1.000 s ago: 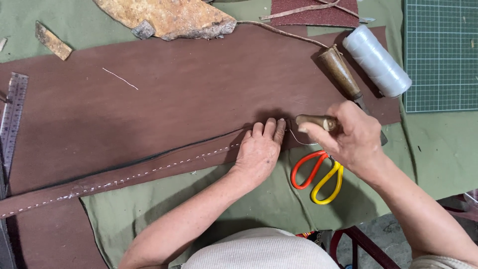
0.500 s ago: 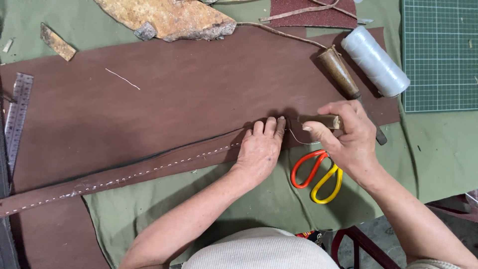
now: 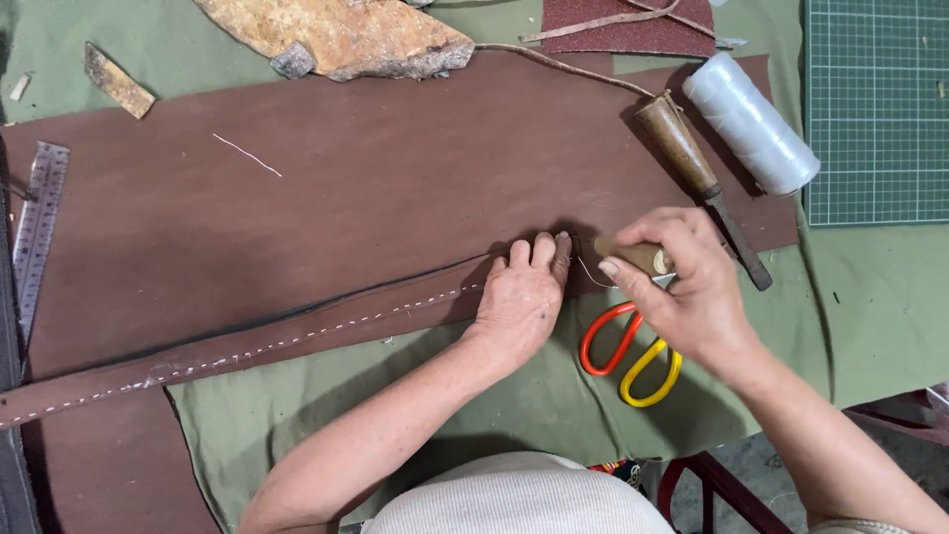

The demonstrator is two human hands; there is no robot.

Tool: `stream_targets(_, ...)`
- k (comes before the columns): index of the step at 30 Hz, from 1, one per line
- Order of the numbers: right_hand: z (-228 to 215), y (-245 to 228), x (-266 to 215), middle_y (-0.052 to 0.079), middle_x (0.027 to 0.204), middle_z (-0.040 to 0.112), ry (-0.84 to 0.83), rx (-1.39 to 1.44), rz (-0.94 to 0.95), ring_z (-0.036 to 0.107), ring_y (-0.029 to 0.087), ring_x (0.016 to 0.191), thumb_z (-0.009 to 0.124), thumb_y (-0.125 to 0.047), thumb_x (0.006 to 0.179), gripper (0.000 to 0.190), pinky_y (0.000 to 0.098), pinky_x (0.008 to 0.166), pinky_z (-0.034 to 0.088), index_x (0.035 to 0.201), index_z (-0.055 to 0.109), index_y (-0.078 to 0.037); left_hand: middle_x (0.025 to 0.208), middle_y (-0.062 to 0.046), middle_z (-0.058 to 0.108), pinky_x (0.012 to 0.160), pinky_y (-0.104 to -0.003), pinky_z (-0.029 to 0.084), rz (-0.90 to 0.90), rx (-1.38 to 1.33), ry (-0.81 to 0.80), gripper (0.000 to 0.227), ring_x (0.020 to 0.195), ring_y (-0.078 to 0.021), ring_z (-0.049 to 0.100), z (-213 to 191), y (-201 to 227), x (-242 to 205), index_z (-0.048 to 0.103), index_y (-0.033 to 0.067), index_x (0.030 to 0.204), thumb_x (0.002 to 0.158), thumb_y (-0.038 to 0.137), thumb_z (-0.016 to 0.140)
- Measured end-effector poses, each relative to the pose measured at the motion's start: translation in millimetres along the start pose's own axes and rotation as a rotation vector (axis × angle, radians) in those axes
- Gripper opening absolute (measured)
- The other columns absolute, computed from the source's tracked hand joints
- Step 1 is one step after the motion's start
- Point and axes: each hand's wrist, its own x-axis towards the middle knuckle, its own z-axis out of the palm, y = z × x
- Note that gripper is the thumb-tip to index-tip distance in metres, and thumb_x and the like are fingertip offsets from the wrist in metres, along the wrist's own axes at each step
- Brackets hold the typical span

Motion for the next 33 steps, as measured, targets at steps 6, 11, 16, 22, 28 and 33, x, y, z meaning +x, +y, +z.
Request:
stream_targets(6, 1, 14, -11, 0.011, 0.105, 0.062, 0.155, -0.283, -0.108, 0.067, 0.028, 0.100, 0.087, -0.005, 0.088, 0.031, 0.0371, 0.084, 0.056, 0.116, 0.073, -0.007, 0.128, -0.017, 0.048, 0.069, -0.040, 0.047, -0.021, 0.001, -0.041, 0.060, 0.098, -0.0290, 0.052, 5, 0, 1, 0.045, 0.0037, 0.150, 0.093, 0.016, 0.057)
stream_targets(11, -5, 12, -19, 0.015, 0.110, 0.062, 0.089, -0.024, -0.038, 0.068, 0.024, 0.104, 0.069, 0.018, 0.083, 0.028, 0.0436, 0.092, 0.056, 0.099, 0.073, -0.005, 0.127, -0.018, 0.048, 0.067, -0.041, 0.046, -0.016, -0.005, -0.036, 0.059, 0.096, -0.0300, 0.052, 7, 2, 0, 0.044, 0.0023, 0.149, 0.093, 0.014, 0.056)
stream_targets(16, -3, 25, -31, 0.015, 0.112, 0.064, 0.218, 0.066, -0.035, 0.068, 0.023, 0.111, 0.075, 0.014, 0.087, 0.022, 0.0344, 0.094, 0.058, 0.101, 0.067, 0.000, 0.126, -0.014, 0.049, 0.068, -0.039, 0.051, -0.004, 0.104, -0.088, 0.073, 0.097, -0.0280, 0.051, 0, 1, 5, 0.042, 0.0038, 0.153, 0.083, 0.013, 0.063)
stream_targets(22, 10, 34, -17, 0.003, 0.086, 0.055, 0.397, 0.095, 0.085, 0.051, 0.005, 0.062, 0.081, -0.003, 0.097, 0.034, 0.0192, 0.055, 0.047, 0.126, 0.062, -0.001, 0.120, -0.013, 0.051, 0.065, -0.037, 0.050, 0.003, 0.173, 0.009, 0.070, 0.095, -0.0265, 0.052, 2, 0, 2, 0.047, 0.0041, 0.149, 0.083, 0.015, 0.065)
stream_targets(28, 39, 26, -4, 0.018, 0.091, 0.073, 0.259, 0.295, 0.203, 0.073, 0.019, 0.074, 0.082, 0.001, 0.087, 0.030, 0.0303, 0.059, 0.063, 0.114, 0.069, 0.002, 0.124, -0.017, 0.049, 0.064, -0.038, 0.045, -0.002, 0.060, 0.030, 0.059, 0.095, -0.0282, 0.051, 8, 3, 0, 0.049, 0.0022, 0.146, 0.089, 0.015, 0.058)
stream_targets(33, 42, 27, -6, 0.023, 0.094, 0.074, 0.281, 0.302, 0.204, 0.075, 0.025, 0.079, 0.077, 0.001, 0.093, 0.023, 0.0341, 0.069, 0.065, 0.114, 0.066, 0.003, 0.121, -0.018, 0.051, 0.063, -0.039, 0.045, -0.021, 0.056, 0.074, 0.057, 0.095, -0.0285, 0.052, 14, 2, 0, 0.050, 0.0019, 0.144, 0.089, 0.016, 0.059)
